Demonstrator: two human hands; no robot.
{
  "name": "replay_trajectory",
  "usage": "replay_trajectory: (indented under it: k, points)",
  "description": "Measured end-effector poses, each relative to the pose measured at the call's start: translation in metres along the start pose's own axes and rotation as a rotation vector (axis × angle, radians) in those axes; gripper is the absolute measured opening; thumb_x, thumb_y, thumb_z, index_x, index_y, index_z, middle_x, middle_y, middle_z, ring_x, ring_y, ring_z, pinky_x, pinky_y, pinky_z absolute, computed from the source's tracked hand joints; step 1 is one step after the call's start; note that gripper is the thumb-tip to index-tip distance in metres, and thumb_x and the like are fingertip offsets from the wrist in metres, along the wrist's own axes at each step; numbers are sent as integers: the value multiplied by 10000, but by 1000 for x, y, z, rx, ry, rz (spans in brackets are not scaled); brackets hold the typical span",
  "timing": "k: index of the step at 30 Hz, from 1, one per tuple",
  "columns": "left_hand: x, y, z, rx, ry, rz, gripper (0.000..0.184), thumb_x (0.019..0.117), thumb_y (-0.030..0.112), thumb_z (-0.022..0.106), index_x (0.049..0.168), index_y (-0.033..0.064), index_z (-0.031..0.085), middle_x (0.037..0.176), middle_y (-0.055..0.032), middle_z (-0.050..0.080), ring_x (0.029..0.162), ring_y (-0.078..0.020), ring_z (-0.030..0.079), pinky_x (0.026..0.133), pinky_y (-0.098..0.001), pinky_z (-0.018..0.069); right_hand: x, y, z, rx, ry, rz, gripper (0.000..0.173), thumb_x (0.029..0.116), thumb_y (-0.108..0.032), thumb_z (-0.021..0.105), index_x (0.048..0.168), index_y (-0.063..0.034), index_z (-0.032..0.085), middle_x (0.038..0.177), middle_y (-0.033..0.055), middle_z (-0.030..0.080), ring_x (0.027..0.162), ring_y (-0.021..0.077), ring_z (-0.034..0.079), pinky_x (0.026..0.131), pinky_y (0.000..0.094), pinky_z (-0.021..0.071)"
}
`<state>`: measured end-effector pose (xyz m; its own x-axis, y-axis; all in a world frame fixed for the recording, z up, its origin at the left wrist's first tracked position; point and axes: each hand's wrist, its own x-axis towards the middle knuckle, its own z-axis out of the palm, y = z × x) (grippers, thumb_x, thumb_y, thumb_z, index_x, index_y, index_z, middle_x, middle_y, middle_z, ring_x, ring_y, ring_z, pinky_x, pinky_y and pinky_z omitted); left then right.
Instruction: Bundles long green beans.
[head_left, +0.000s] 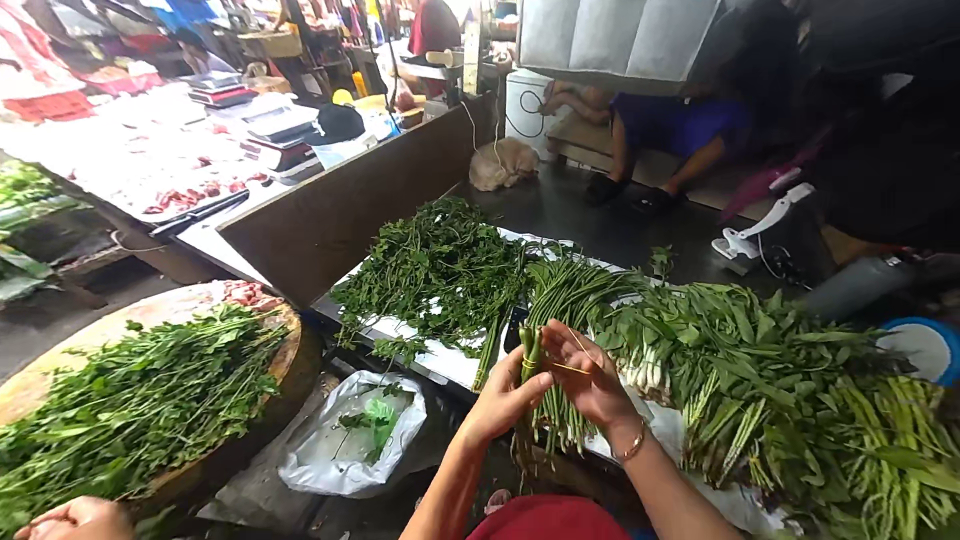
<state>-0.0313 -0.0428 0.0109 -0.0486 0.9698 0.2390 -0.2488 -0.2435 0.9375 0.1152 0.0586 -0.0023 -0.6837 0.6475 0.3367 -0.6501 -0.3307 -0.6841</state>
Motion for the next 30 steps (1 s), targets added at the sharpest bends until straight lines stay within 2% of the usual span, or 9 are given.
replay_trajectory:
  k: [3, 6, 10, 13, 19, 23, 26, 28, 30]
  points:
    - [4, -5, 1, 195, -145, -113, 367, 1098, 359, 371, 1173, 56, 563, 767, 75, 557, 612, -9, 519, 564, -183, 470, 29, -25, -9, -371, -158, 66, 651, 876, -469, 770, 1306, 1, 635, 1158, 22, 717, 1044, 97, 668, 915, 284, 557]
    - [8, -11, 2, 322, -245, -220, 387, 1103, 316, 330, 1144, 34, 592, 721, 73, 534, 586, -4, 495, 559, -180, 450, 52, -49, 2, -930, -426, 84, 253, 930, -207, 678, 1024, 11, 766, 943, 19, 724, 904, 31, 649, 866, 225, 538]
    - [7, -20, -2, 197, -53, -209, 205, 1039, 202, 440, 998, 113, 621, 720, 105, 608, 616, 7, 561, 595, -192, 501, 38, -46, 27, -1370, -672, -308, 233, 988, -216, 617, 925, -91, 802, 929, 45, 766, 986, 199, 688, 1006, 441, 464]
    - [1, -17, -8, 61, 170, -150, 299, 1085, 174, 326, 1235, 52, 555, 951, 67, 677, 853, -7, 656, 818, -237, 573, 3, -23, 30, -1070, -559, -469, 217, 1017, -214, 637, 1026, -64, 793, 1023, 64, 766, 1101, 195, 675, 1084, 394, 463]
    - [-3, -19, -6, 255, 121, 86, 341, 1099, 312, 366, 1199, 31, 532, 765, 70, 542, 630, -17, 510, 593, -205, 477, 2, 2, 3, -128, 59, -54, 523, 878, -387, 780, 1308, -102, 692, 1291, 72, 707, 1129, 169, 692, 979, 329, 566]
    - [6, -9, 2, 725, -71, -158, 420, 1094, 322, 412, 1292, -12, 571, 873, -74, 614, 742, -131, 580, 744, -331, 523, 40, -28, -13, -675, -223, 122, 437, 875, -293, 723, 1146, 49, 718, 1014, 46, 740, 936, 85, 679, 861, 272, 568]
    - [8, -14, 2, 814, -85, -211, 336, 1076, 234, 470, 1176, -29, 654, 961, -142, 676, 864, -189, 643, 855, -399, 530, 44, -41, 2, -1266, -556, -46, 234, 924, -240, 686, 963, -47, 813, 916, 68, 760, 964, 174, 665, 985, 401, 453]
    - [4, -23, -8, 633, 0, -149, 344, 1015, 147, 530, 1276, -67, 595, 1109, -126, 691, 994, -121, 664, 935, -344, 540, 27, -32, 14, -1333, -608, -317, 202, 961, -238, 666, 936, -104, 815, 932, 31, 775, 1014, 202, 692, 1057, 476, 437]
    - [1, -27, -16, 418, 77, -121, 416, 1031, 171, 478, 1380, -54, 478, 1127, -67, 673, 1010, -54, 656, 948, -283, 549, 5, -18, 18, -1024, -493, -426, 173, 987, -197, 677, 1009, -77, 800, 981, 38, 772, 1059, 166, 683, 1081, 380, 456]
